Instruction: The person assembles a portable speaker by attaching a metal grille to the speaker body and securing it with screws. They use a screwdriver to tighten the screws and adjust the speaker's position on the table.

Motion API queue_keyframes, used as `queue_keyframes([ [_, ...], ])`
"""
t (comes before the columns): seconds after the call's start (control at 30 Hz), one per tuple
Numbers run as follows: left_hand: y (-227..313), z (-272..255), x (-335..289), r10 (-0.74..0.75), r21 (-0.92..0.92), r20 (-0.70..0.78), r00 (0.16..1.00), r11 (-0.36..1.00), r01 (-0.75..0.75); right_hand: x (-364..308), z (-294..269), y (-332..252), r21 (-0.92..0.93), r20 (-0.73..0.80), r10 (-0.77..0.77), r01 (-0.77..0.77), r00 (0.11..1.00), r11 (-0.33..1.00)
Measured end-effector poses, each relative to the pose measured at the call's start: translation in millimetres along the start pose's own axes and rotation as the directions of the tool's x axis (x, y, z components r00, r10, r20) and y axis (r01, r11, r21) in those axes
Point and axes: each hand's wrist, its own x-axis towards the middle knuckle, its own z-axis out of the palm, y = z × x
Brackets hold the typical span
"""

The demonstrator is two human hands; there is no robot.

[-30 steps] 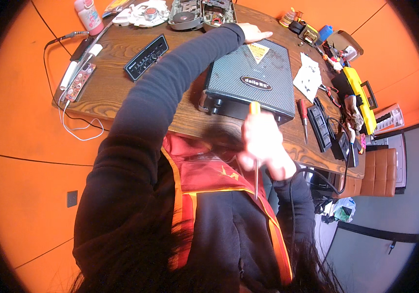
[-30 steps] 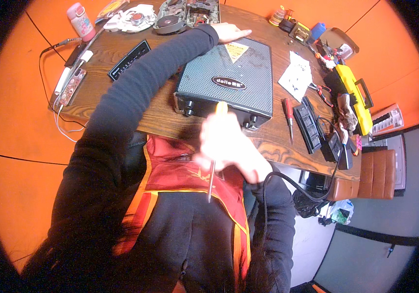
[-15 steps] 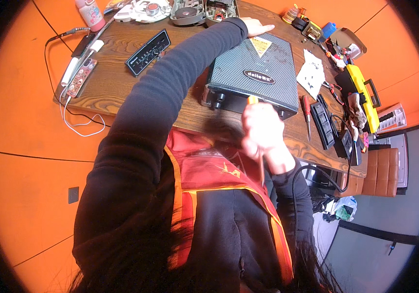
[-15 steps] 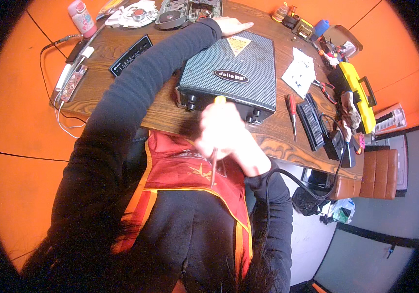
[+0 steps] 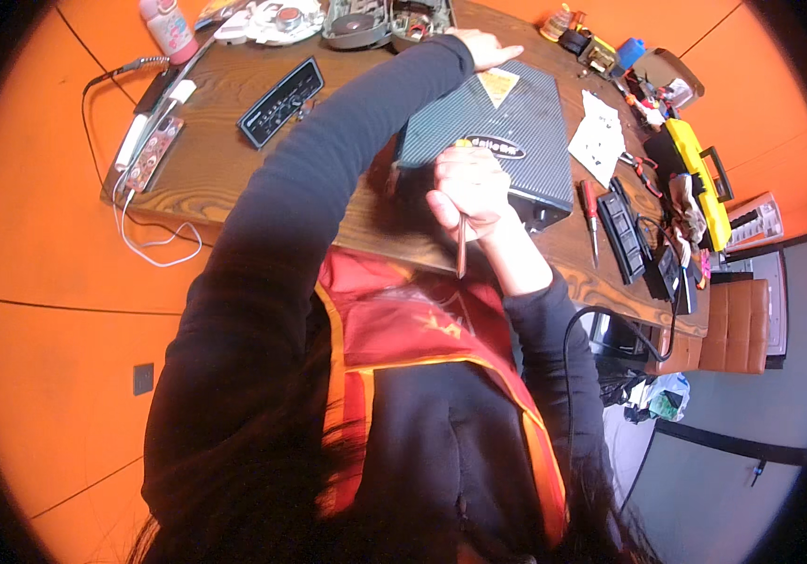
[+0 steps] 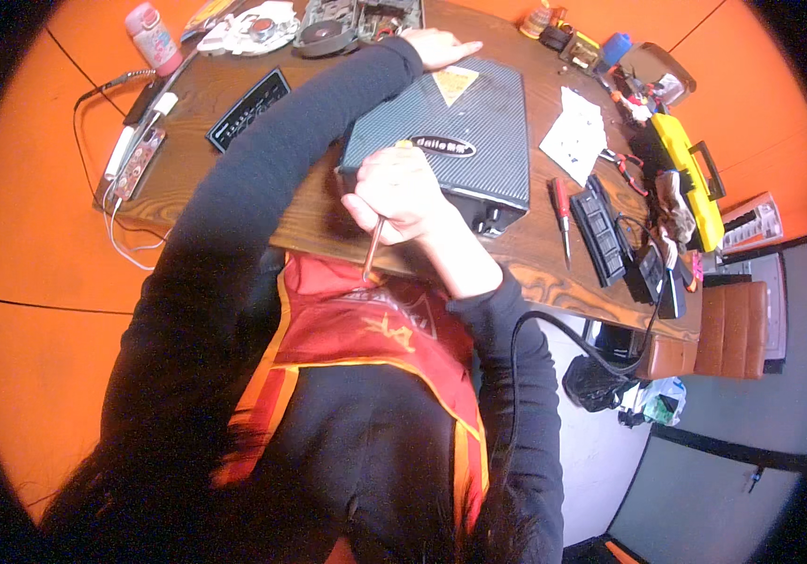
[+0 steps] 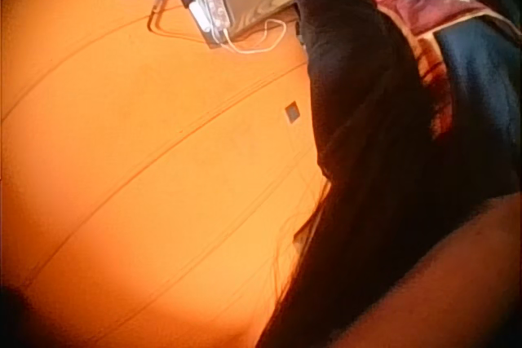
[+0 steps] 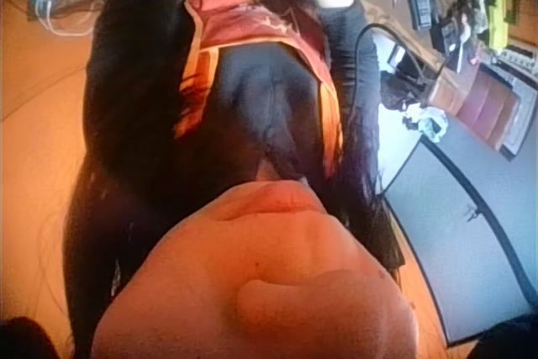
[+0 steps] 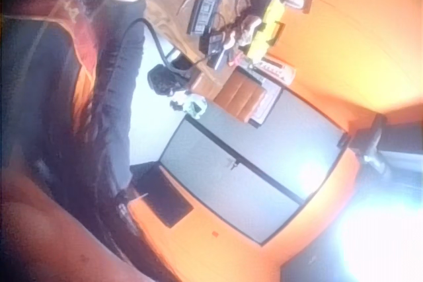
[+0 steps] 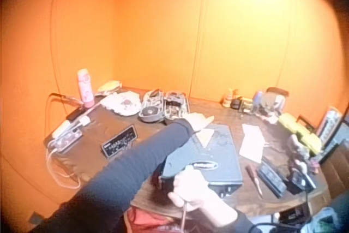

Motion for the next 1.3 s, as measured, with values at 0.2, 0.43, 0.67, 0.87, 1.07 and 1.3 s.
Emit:
queue_keyframes([
  [0.2,6,-4,-2,-0.023,0.041,0.04,0.999,0.999,0.021,-39,-27,-14,-0.161,-0.198,-0.155,0.124,0.968,0.979],
  [0.43,27,6,-6,-0.031,0.088,-0.091,0.995,0.995,0.039,-51,-61,-30,-0.095,-0.557,0.155,-0.248,0.816,0.964],
  [0.67,23,10,-9,0.017,0.112,-0.14,0.99,0.994,-0.001,-65,-65,-22,0.313,-0.668,0.075,0.189,0.74,0.931],
  [0.87,21,12,-9,0.025,0.123,-0.163,0.986,0.992,-0.005,-29,-80,-11,0.295,-0.585,0.23,-0.06,0.778,0.954],
  [1.07,25,9,-10,-0.019,0.121,-0.131,0.991,0.992,0.035,13,-100,-9,0.214,-0.753,0.499,-0.558,0.429,0.802],
  [1.3,24,13,-9,-0.018,0.084,-0.128,0.992,0.996,0.029,-7,-99,4,0.603,-0.58,0.646,-0.271,0.496,0.75],
])
